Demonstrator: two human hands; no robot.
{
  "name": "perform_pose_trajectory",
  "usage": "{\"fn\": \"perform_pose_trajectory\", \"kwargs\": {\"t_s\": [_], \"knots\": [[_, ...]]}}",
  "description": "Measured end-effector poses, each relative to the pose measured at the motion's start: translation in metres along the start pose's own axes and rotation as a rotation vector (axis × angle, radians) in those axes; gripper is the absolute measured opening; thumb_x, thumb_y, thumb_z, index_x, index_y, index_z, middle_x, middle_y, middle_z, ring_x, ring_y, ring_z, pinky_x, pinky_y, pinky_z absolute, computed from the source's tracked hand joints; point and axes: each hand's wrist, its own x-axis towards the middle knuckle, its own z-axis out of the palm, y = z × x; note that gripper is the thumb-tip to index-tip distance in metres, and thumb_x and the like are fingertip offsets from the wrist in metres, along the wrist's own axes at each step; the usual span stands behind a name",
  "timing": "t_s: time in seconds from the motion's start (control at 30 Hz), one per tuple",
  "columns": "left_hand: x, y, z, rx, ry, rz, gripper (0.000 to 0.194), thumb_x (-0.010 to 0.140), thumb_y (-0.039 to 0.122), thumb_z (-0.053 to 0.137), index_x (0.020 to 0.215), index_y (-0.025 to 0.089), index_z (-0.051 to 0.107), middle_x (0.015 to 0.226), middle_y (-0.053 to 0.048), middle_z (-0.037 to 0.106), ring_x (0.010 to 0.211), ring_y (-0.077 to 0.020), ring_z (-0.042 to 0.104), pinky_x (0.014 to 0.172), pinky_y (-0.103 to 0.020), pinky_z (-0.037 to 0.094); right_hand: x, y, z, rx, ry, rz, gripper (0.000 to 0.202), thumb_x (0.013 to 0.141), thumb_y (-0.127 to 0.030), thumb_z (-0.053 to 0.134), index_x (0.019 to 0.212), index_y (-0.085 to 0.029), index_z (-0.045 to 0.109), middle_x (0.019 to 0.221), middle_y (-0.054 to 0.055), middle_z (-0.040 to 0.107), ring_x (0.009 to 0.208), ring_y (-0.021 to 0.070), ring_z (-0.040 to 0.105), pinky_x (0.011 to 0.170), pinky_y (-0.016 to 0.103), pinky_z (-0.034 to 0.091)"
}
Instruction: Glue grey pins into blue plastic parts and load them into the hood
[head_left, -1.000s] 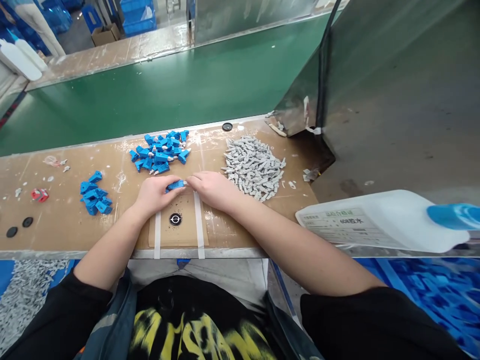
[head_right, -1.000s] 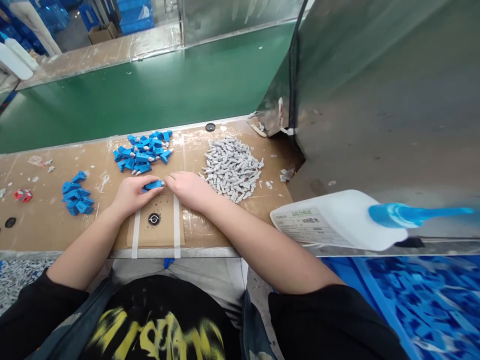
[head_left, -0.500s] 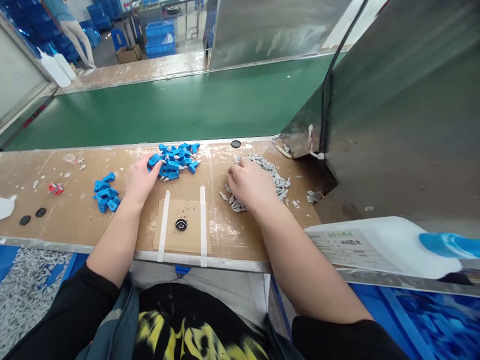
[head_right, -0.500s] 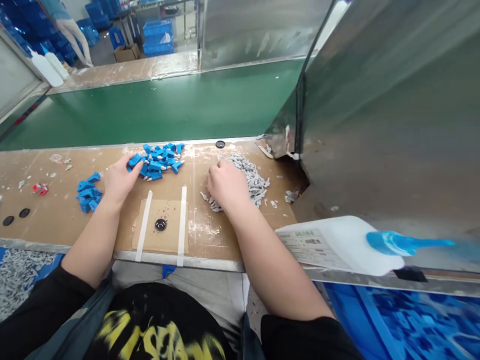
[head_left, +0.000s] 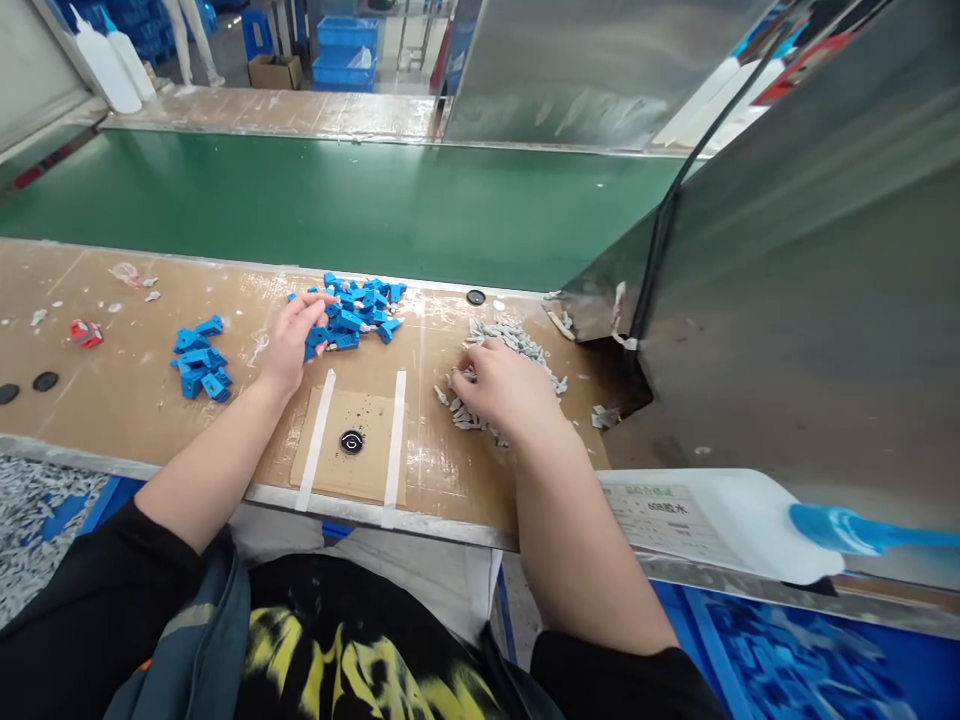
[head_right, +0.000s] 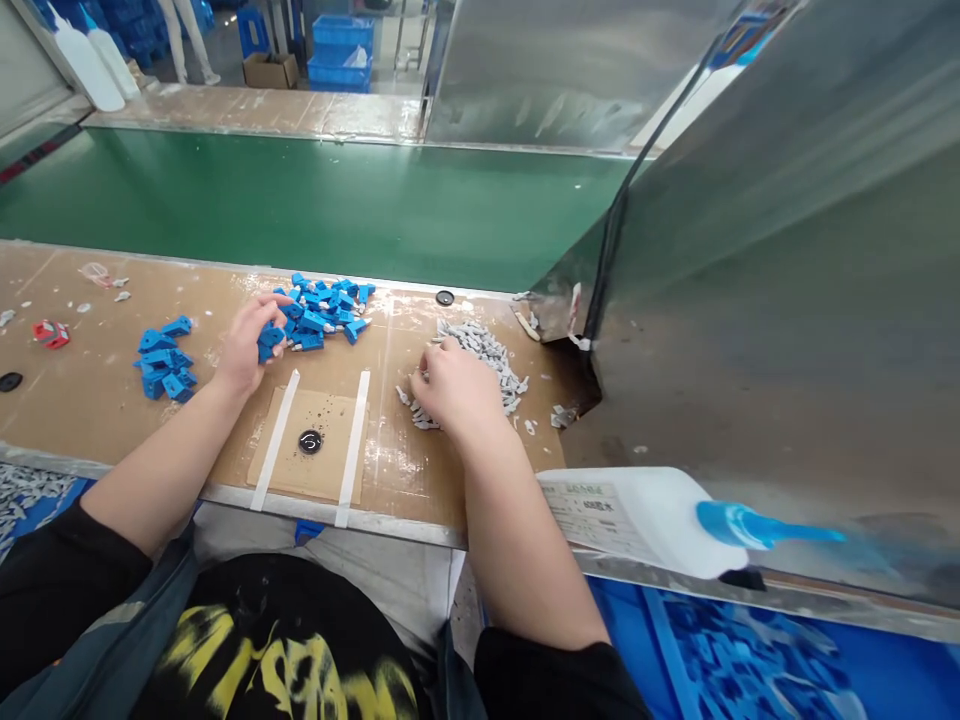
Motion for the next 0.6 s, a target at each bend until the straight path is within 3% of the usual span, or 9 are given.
{"fn": "perform_pose_trajectory", "kwargs": {"t_s": [0.1,0.2,0.3,0.4,0.5,0.6], "knots": [[-0.003,-0.005,0.003,-0.047,-0.061,-0.03,0.035,0.079,0.035,0.069,0.112,0.024,0.062,0.092,-0.001,0.05,0.054,-0.0075,0.043,0.04,-0.022,0.025,0.001,0.005,0.003,-0.005,-0.056,-0.031,0.021,0.097,-0.038,0.059,0.097,-0.023,0.073,0.11,0.009,0.068,0.089,0.0247,0.065,0.065,0.034,0.034],[-0.005,-0.007,0.007,-0.008,-0.088,-0.013,0.039,0.073,0.028,0.07,0.11,0.025,0.059,0.098,-0.001,0.051,0.056,-0.0074,0.042,0.043,-0.023,0.028,0.003,0.007,0.008,-0.011,-0.076,-0.079,0.02,0.097,-0.035,0.06,0.092,-0.021,0.073,0.109,0.01,0.068,0.09,0.0255,0.066,0.065,0.035,0.037],[-0.01,-0.006,0.012,0.157,-0.141,0.089,0.025,0.082,0.036,0.072,0.099,0.022,0.061,0.091,0.0,0.055,0.063,-0.0102,0.047,0.055,-0.026,0.039,0.006,0.005,0.012,0.061,-0.004,-0.206,0.02,0.099,-0.029,0.056,0.091,-0.019,0.072,0.108,0.013,0.068,0.096,0.0271,0.066,0.074,0.036,0.045],[-0.019,-0.005,0.019,0.45,-0.302,0.21,0.033,0.094,0.051,0.068,0.086,0.02,0.062,0.085,-0.002,0.062,0.077,-0.0159,0.057,0.073,-0.031,0.045,0.006,-0.004,0.016,0.247,0.091,-0.412,0.02,0.103,-0.029,0.052,0.102,-0.018,0.069,0.11,0.013,0.069,0.101,0.0269,0.067,0.085,0.039,0.051],[-0.028,-0.006,0.027,0.705,-0.508,0.285,0.038,0.1,0.057,0.061,0.09,0.021,0.065,0.088,-0.002,0.067,0.085,-0.0191,0.062,0.077,-0.033,0.043,0.003,-0.018,0.023,0.438,0.11,-0.534,0.019,0.106,-0.031,0.052,0.105,-0.02,0.067,0.104,0.01,0.074,0.093,0.0236,0.07,0.083,0.037,0.053],[-0.033,-0.009,0.03,0.803,-0.592,0.346,0.034,0.106,0.052,0.053,0.095,0.022,0.066,0.094,-0.003,0.069,0.089,-0.0207,0.063,0.077,-0.034,0.042,-0.001,-0.029,0.031,0.605,0.147,-0.545,0.016,0.104,-0.033,0.058,0.103,-0.021,0.068,0.1,0.007,0.078,0.089,0.0215,0.073,0.082,0.035,0.056]]}}
